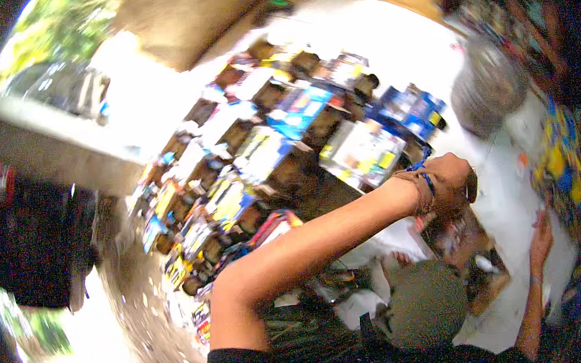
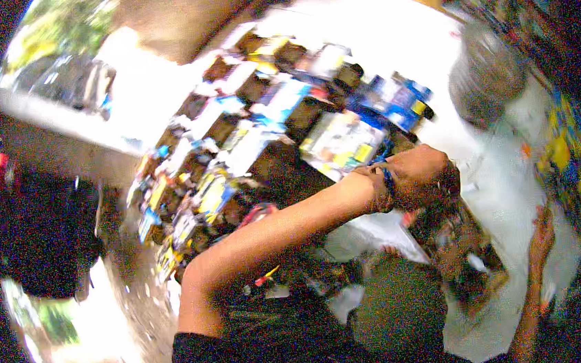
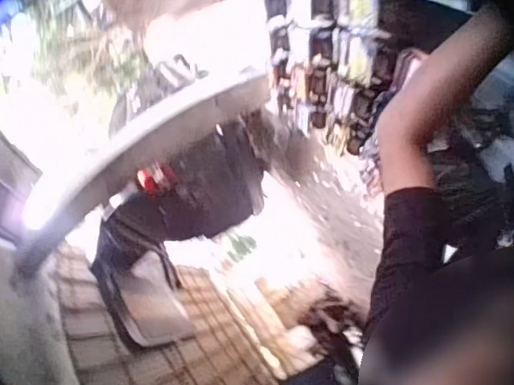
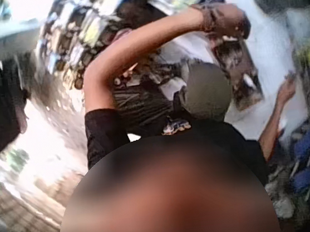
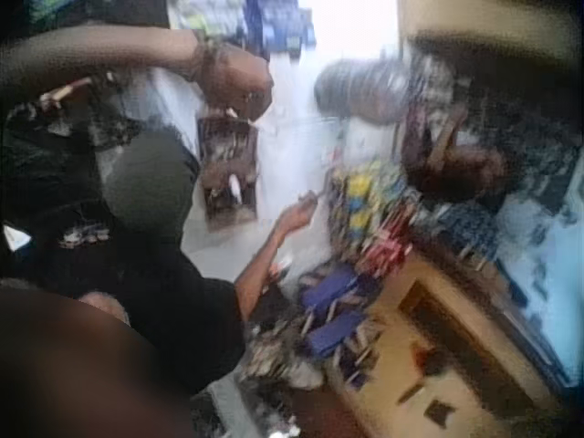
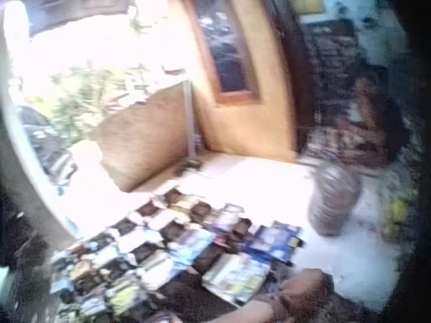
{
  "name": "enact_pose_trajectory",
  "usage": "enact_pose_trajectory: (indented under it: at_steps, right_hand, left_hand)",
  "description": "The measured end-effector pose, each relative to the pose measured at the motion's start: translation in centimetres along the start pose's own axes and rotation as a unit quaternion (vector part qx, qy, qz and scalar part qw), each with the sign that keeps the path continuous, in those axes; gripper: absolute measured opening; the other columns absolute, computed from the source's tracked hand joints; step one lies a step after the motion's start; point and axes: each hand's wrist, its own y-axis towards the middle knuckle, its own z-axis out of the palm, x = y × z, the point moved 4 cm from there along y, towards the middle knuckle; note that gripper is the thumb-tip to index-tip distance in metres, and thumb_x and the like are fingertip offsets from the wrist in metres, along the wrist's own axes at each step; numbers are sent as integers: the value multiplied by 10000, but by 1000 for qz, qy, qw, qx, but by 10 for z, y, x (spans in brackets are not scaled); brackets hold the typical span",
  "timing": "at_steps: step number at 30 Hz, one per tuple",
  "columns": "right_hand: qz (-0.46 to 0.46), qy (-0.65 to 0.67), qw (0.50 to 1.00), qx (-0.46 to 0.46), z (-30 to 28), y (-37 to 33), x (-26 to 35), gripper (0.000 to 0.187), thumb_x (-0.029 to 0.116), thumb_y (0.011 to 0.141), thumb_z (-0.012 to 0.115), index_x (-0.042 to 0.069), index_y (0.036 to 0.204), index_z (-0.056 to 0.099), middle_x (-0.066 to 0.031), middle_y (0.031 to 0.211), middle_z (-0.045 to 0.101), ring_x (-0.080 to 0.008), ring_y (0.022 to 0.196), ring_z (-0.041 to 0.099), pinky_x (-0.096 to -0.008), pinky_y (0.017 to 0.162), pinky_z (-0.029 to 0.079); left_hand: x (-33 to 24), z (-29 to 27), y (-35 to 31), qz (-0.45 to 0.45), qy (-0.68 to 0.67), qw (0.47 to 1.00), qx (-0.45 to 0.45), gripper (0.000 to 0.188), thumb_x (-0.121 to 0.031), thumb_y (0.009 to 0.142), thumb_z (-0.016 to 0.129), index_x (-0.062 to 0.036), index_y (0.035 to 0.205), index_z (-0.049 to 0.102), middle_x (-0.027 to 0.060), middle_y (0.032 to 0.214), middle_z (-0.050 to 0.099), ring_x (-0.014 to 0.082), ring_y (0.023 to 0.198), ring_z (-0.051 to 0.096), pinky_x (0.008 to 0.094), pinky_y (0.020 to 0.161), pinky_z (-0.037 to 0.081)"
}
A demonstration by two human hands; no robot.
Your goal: The person assembles toy cars by applying glue to small wooden pieces and attaching them to the tops of toy car boxes. They then use a hammer to tap the pieces into place, repeating the process for multiple cars.
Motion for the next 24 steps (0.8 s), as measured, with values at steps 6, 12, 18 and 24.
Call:
enact_pose_trajectory:
  at_steps: [6, 12, 18, 24]
  right_hand:
    - [-331, -343, 878, 37, 63, 138, 160, 389, 129, 1006, 457, 106, 1390, 510, -49, 1196, 607, -160, 957, 544, -273, 788, 461]
    - [-158, 66, 966, 192, 187, 108, 354, 223, 180, 1021, 488, 90, 1165, 633, 19, 922, 591, -62, 711, 457, -218, 613, 371]
    - [-161, 38, 918, 359, 280, 31, 468, 238, 258, 1027, 509, 72, 1081, 647, 27, 741, 544, -49, 662, 466, -214, 583, 366]
    - [-133, 33, 892, 431, 341, 3, 512, 276, 302, 1014, 535, 51, 1046, 645, 29, 711, 544, -42, 653, 486, -204, 580, 369]
  left_hand:
    - [93, -133, -136, -23, -178, 967, -179, 319, -173, 797, 782, -23, 1055, 670, 101, 862, 729, 183, 810, 700, 305, 732, 569]
    - [235, -201, -300, -191, -292, 864, -363, 297, -229, 854, 763, -12, 1049, 706, 66, 988, 705, 127, 883, 664, 261, 807, 554]
    - [344, -196, -344, -283, -283, 829, -391, 343, -243, 807, 808, -45, 1073, 721, 57, 936, 729, 114, 804, 690, 255, 750, 580]
    - [391, -176, -337, -228, -445, 779, -379, 319, -168, 846, 761, 31, 1085, 691, 101, 982, 725, 152, 851, 699, 291, 803, 596]
